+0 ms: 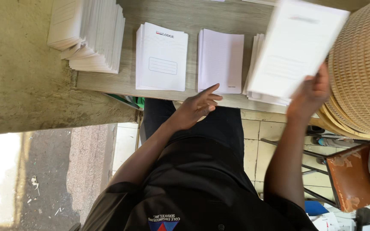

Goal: The person repeatedly picks up sheets of paper from a large pile on a table and places them into smaller, organized stacks. The person handles the papers by hand, separating them into neat piles labeled 'LODGE' throughout the clip.

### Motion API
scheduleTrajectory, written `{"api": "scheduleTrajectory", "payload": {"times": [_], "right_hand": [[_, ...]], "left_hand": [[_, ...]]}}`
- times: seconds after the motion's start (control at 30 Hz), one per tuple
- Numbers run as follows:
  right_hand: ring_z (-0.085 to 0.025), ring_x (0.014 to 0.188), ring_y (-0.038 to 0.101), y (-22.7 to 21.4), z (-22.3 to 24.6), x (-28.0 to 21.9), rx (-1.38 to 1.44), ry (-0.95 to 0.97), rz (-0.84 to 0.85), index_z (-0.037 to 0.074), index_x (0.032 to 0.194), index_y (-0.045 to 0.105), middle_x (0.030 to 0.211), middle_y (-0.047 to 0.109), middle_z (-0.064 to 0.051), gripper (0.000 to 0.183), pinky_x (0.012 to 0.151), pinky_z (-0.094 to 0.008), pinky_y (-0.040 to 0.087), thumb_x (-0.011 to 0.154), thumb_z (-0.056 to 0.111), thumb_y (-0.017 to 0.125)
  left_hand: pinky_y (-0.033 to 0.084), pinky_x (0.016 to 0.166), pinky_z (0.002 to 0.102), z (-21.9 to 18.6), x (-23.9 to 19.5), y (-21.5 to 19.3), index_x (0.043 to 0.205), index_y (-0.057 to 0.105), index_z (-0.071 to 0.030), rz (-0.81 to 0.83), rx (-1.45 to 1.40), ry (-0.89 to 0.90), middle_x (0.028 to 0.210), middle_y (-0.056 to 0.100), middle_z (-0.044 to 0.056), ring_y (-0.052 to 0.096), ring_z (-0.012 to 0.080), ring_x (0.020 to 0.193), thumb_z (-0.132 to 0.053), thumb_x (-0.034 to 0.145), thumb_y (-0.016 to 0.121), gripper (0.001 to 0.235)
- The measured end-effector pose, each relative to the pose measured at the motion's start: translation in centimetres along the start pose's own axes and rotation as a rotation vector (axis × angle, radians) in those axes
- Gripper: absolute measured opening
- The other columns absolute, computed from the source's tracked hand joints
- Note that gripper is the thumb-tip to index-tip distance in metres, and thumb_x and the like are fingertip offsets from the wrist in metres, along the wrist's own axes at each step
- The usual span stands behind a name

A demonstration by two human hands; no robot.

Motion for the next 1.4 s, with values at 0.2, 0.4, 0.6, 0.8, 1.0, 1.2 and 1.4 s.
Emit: {"api": "scheduleTrajectory", "payload": {"times": [0.2,0.4,0.6,0.8,1.0,1.2,1.4], "right_hand": [[-0.011,0.077,0.021,-5.5,-5.7,-0.8,-0.763,0.231,0.138,0.011,0.098,0.050,0.085,0.025,0.002,0.030,0.070,-0.034,0.019,0.112,-0.015,0.043],[-0.044,0.141,0.047,0.8,-4.3,-2.4,-1.043,0.130,-0.014,-0.005,0.144,0.068,0.152,0.048,-0.028,0.036,0.119,-0.054,0.039,0.109,-0.003,0.075],[-0.050,0.121,0.058,14.8,-4.6,-6.6,-0.774,-0.164,0.529,-0.001,0.138,0.068,0.129,0.064,-0.025,0.061,0.103,-0.061,0.049,0.084,0.017,0.090],[-0.048,0.122,0.064,18.5,-5.7,-8.1,-1.053,-0.030,0.724,0.008,0.135,0.062,0.127,0.058,-0.019,0.063,0.087,-0.061,0.058,0.087,0.043,0.084],[-0.046,0.124,0.063,18.0,-6.8,-8.1,-1.085,0.061,0.741,0.010,0.134,0.064,0.129,0.061,-0.017,0.055,0.090,-0.060,0.057,0.087,0.034,0.079],[-0.046,0.128,0.058,19.1,-4.6,-8.0,-1.050,0.085,0.729,0.006,0.135,0.063,0.132,0.056,-0.018,0.059,0.094,-0.062,0.052,0.087,0.036,0.078],[-0.044,0.131,0.054,18.5,-5.3,-8.6,-1.042,0.086,0.706,0.007,0.137,0.061,0.135,0.055,-0.017,0.058,0.097,-0.061,0.048,0.085,0.030,0.075]], "left_hand": [[0.059,0.109,0.037,3.5,-2.1,-5.4,0.143,0.068,-0.012,-0.451,0.567,0.259,0.138,0.076,0.005,0.075,0.0240,0.126,-0.019,0.106,0.076,0.039],[0.023,0.139,0.055,3.9,-2.7,-13.2,0.174,0.029,-0.010,-0.371,1.232,0.027,0.181,0.009,0.020,0.010,0.0430,0.168,-0.033,0.086,0.102,0.117],[0.012,0.137,0.052,2.4,-0.4,-14.5,0.168,0.041,-0.001,-0.109,1.383,-0.385,0.177,0.022,0.029,0.015,0.0451,0.166,-0.022,0.069,0.101,0.118],[0.025,0.133,0.050,3.3,-0.8,-16.0,0.158,0.054,0.003,-0.096,1.351,-0.327,0.168,0.041,0.029,0.030,0.0458,0.161,-0.026,0.067,0.103,0.107],[0.023,0.134,0.045,3.7,-1.7,-17.0,0.157,0.057,-0.002,-0.090,1.253,-0.296,0.169,0.046,0.021,0.031,0.0396,0.162,-0.041,0.079,0.095,0.096],[0.021,0.135,0.044,2.4,-2.4,-16.6,0.158,0.056,0.001,-0.111,1.142,-0.278,0.169,0.046,0.023,0.029,0.0395,0.163,-0.035,0.088,0.091,0.086],[0.020,0.136,0.043,2.8,-2.5,-16.8,0.158,0.056,-0.001,-0.112,1.140,-0.284,0.170,0.045,0.020,0.028,0.0376,0.163,-0.039,0.088,0.090,0.087]]}}
Point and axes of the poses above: each hand's wrist, its own x-axis towards the middle knuckle, its own y-axis out of the palm, z = x × y, the point moved 2 cm from there along x, towards the middle knuckle
